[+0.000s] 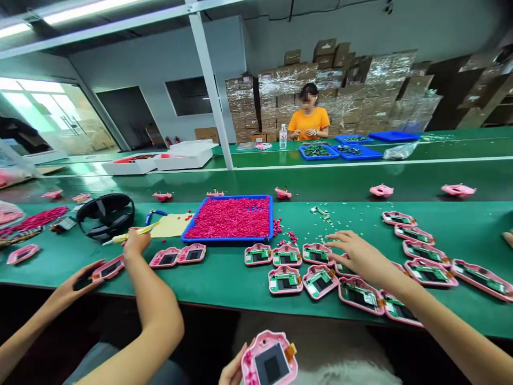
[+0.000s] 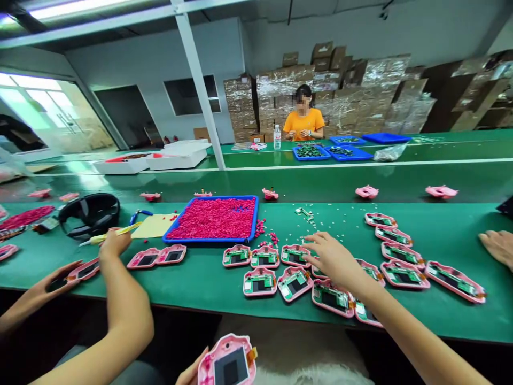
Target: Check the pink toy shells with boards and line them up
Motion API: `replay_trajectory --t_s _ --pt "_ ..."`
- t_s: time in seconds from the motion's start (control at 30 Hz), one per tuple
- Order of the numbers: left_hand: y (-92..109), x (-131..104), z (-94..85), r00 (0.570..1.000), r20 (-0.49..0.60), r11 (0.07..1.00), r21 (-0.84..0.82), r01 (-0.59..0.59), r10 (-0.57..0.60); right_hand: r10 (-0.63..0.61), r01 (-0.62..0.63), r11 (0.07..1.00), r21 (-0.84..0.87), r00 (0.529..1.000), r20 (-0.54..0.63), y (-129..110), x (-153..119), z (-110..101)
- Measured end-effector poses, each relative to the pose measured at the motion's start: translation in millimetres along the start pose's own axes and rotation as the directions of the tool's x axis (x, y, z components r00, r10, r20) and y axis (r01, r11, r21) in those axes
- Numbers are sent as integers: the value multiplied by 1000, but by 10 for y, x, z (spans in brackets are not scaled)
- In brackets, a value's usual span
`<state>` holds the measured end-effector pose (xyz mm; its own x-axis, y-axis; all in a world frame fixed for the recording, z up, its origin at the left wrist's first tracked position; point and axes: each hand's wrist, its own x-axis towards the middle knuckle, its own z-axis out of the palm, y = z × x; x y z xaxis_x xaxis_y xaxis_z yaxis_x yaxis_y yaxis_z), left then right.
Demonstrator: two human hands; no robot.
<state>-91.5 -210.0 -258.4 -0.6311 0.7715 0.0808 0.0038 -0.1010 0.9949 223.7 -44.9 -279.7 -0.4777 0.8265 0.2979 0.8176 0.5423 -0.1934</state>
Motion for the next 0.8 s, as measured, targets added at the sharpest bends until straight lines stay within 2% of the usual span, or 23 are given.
replay_trajectory --t_s 0.07,0.13,0.23,0.3,0.4,0.5,0.63,0.7,0.8 --pt "117 400 7 998 -51 999 6 -36 37 27 -11 991 -136 993 112 148 139 -5" --pt "251 804 12 993 -93 997 13 -71 72 94 -56 979 -197 977 190 224 283 -21" --pt "458 1285 13 986 -130 994 29 -102 105 253 -195 950 -245 939 234 287 510 -31" --pt "576 1484 20 983 -141 993 43 -109 114 382 -314 903 -292 899 215 346 669 -7" --pt "695 1626 47 980 -154 991 60 -116 124 524 -451 827 -334 834 171 469 897 72" --pt "751 1643 64 975 -172 989 75 -127 139 580 -512 794 -328 799 157 567 1067 153" --pt "717 1455 56 966 -203 986 88 -142 157 577 -524 802 -286 803 146 603 1136 177" --pt "614 1215 61 969 -198 987 83 -137 151 563 -518 812 -268 816 128 596 1102 146" --pt "324 646 58 986 -131 994 64 -93 101 525 -494 833 -249 848 72 552 968 57"
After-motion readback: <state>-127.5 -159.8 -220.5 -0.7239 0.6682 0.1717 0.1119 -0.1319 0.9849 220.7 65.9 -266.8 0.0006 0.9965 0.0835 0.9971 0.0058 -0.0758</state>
